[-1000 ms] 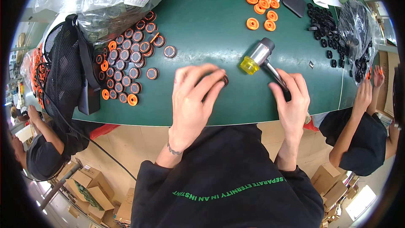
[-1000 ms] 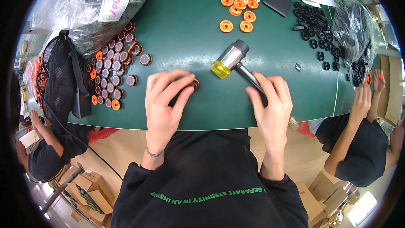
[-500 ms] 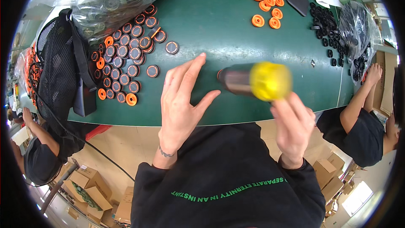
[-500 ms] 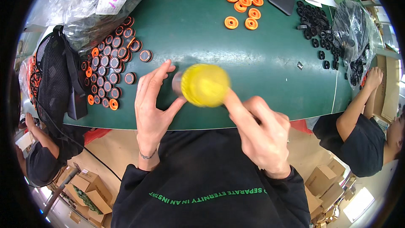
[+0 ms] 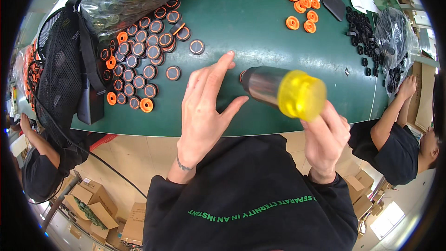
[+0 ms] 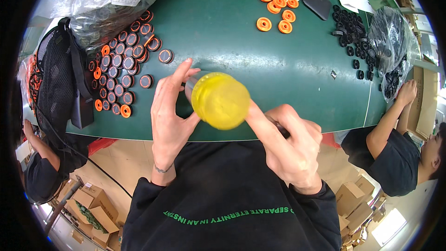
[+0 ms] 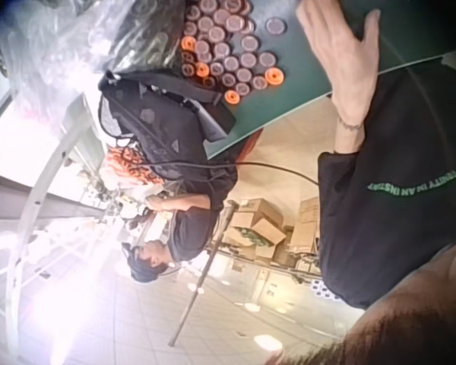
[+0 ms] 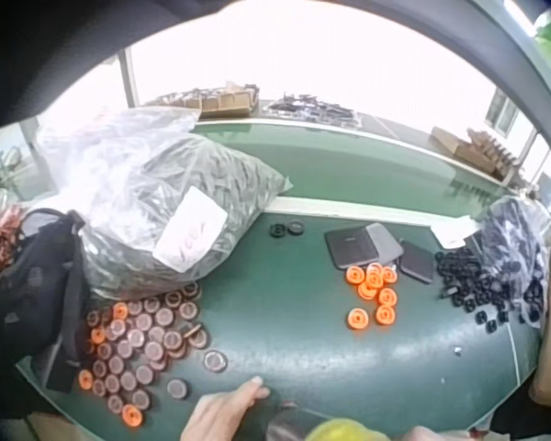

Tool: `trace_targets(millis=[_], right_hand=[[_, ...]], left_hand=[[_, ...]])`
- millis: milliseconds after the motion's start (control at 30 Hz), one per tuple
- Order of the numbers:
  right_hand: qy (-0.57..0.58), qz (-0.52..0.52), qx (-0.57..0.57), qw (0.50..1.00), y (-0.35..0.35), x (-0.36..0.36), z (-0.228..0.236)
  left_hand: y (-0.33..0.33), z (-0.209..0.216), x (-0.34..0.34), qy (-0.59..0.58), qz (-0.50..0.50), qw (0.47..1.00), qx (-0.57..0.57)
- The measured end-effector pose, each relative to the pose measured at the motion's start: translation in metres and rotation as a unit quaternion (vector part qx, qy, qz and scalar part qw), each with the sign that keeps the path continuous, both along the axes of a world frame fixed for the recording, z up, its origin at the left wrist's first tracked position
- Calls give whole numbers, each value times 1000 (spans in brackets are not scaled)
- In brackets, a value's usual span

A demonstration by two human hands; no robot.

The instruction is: The person assembles plastic rings and orange inserts by hand, using a mallet to secure the pieces together on a manufacturing workbench.

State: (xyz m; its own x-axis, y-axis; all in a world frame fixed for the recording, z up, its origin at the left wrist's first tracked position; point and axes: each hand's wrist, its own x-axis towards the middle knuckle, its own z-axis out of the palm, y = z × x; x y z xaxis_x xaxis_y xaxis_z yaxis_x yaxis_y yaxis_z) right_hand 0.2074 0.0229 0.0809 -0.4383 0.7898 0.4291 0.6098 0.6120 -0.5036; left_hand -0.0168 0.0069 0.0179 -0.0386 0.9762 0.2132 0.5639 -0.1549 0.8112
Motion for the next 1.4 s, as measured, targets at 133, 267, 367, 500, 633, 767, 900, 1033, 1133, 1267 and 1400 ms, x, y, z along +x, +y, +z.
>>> trace_targets(millis=[133,267,367,500,633,767,900,1033,1133,1267,1400], right_hand=[[-153,-4,-103,983,-2,-1,-2],[-158,-19,-98,982,0,2,0],[-89,-27,-68,993,3,0,6],[-19,-18,-23,999,6,-5,2],[-164,-8,-96,982,8,-10,-7],[-177,-13,-104,979,8,-9,-1],[-76,-18,-66,995,12,-10,7],[-17,-24,-49,998,15,-11,5],[-38,-41,-65,996,14,-5,-3],[-81,-50,-99,991,9,5,-9],[-67,-35,-91,993,11,0,-5]], left_hand=[[-1,-2,1,-4,-2,1000,-13],[0,-3,2,29,-9,1000,3],[-1,-2,3,27,2,1000,4],[-1,1,6,-4,26,1000,-10],[0,-2,4,4,24,1000,10],[0,-3,4,-6,21,1000,2],[1,-2,4,3,25,1000,15],[9,-1,11,46,49,998,-1],[13,-9,13,-20,21,999,23],[11,-8,7,-53,-42,998,-3],[13,-6,6,-93,-41,995,-3]])
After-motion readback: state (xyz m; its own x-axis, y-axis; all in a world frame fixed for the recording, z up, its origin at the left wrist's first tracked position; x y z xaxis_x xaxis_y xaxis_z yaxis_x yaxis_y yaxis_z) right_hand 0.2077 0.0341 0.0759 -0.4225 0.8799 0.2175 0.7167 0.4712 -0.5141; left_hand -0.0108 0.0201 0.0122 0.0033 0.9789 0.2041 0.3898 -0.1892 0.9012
